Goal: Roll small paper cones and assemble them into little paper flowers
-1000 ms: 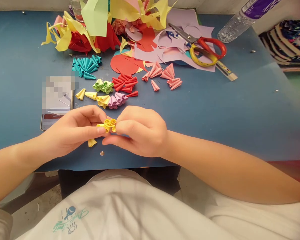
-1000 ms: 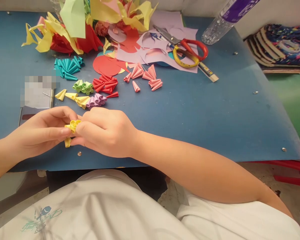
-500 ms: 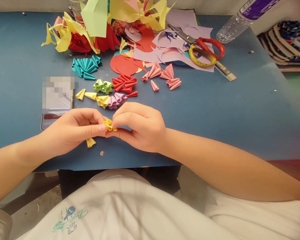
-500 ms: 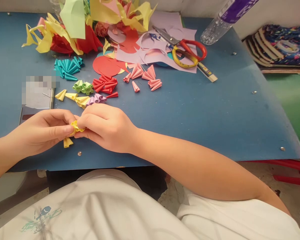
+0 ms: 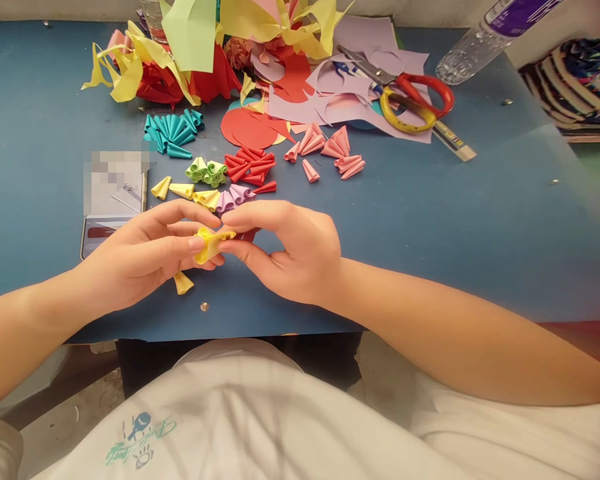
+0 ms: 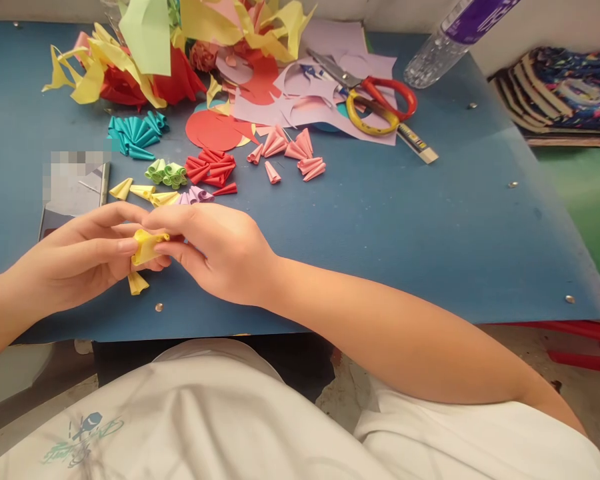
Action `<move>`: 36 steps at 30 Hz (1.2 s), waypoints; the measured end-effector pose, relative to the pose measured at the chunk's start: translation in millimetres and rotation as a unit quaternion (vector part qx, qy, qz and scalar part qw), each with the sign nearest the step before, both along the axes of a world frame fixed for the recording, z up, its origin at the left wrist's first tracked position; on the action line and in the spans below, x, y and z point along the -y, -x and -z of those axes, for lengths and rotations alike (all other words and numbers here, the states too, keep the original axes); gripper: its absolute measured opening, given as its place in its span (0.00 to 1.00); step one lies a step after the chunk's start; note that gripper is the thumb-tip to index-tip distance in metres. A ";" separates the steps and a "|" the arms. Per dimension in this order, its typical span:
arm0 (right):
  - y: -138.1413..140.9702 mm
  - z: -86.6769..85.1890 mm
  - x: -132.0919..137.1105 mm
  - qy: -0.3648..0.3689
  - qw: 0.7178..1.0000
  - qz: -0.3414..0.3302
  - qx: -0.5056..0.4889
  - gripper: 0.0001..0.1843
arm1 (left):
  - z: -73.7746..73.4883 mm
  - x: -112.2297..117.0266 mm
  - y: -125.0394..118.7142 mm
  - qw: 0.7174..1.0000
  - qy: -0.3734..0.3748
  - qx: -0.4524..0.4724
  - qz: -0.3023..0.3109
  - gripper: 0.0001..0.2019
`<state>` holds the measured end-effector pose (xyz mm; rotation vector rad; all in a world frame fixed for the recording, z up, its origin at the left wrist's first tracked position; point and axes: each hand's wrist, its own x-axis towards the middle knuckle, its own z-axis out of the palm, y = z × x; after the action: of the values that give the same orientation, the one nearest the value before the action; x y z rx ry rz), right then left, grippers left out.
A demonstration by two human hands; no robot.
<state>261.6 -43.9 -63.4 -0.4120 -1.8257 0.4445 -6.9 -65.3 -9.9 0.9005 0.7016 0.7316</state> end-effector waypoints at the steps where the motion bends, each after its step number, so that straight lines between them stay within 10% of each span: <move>1: -0.4 1.1 1.3 0.013 1.000 0.002 -0.011 0.14 | -0.3 0.7 -1.2 1.000 -0.001 0.009 0.000 0.08; 9: 6.6 9.7 2.0 0.054 0.998 -0.006 -0.045 0.16 | -7.5 2.0 -9.7 0.996 0.007 -0.078 -0.034 0.06; 19: -0.6 -2.9 7.4 -0.081 0.988 0.050 0.118 0.08 | -7.0 2.2 -8.9 0.955 -0.204 -0.215 0.003 0.11; 36: -2.6 -1.4 7.3 -0.017 0.991 0.014 0.134 0.16 | -5.7 -4.2 -2.5 0.852 -0.374 -0.366 0.009 0.11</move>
<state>264.2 -51.2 -62.0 -0.4912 -2.0807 0.3515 -4.3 -61.0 -4.3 1.9639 1.0951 0.6352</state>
